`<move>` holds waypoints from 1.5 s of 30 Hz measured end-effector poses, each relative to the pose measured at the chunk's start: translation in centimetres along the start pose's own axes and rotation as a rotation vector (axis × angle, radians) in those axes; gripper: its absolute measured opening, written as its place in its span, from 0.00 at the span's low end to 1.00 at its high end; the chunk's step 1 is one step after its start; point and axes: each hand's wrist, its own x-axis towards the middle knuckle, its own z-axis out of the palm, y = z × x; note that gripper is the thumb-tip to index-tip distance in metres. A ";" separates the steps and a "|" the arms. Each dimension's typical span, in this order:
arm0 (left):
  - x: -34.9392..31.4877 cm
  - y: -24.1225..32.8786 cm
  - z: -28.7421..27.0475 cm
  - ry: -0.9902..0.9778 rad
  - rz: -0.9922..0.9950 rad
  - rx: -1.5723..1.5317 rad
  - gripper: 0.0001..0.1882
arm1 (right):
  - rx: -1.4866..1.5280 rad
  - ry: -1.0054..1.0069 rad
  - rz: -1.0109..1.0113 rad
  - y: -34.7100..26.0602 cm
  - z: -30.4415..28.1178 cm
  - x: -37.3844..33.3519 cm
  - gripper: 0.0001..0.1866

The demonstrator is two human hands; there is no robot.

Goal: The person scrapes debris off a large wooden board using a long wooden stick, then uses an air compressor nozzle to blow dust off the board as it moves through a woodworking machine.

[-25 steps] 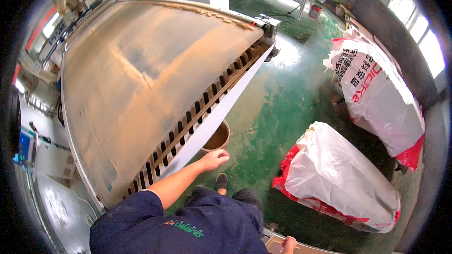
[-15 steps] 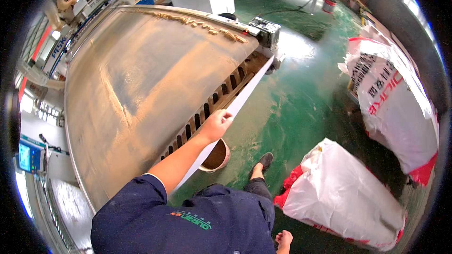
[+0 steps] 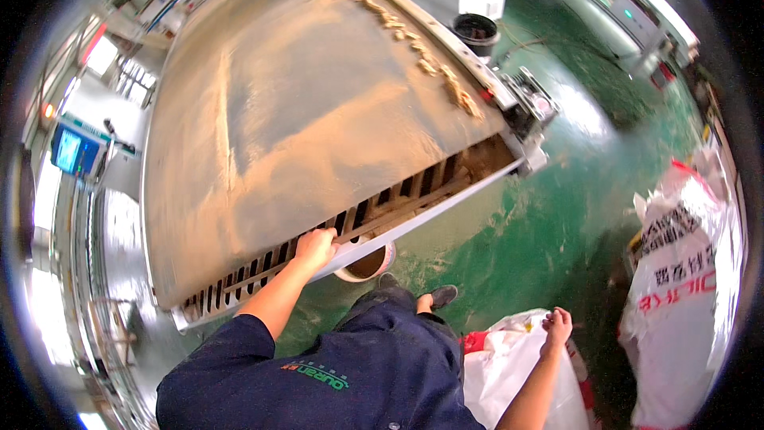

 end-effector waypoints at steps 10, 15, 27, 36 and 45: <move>-8.0 0.6 -7.6 0.386 0.222 -0.316 0.07 | -0.427 -0.453 0.286 7.6 11.3 -3.2 0.13; -6.2 -1.2 -14.1 0.550 0.167 -0.396 0.08 | -0.392 -0.446 0.346 8.8 10.9 -4.5 0.14; 17.6 -16.7 -19.9 0.784 -0.101 -0.294 0.22 | -0.218 -0.225 0.328 10.9 7.6 -5.9 0.08; 8.9 -28.2 -14.1 0.899 -0.232 -0.161 0.24 | -0.310 -0.271 0.413 20.1 3.1 -8.5 0.16; -4.1 -30.7 -13.9 0.371 -0.439 -0.485 0.16 | -0.310 -0.381 0.480 14.8 6.0 -4.3 0.12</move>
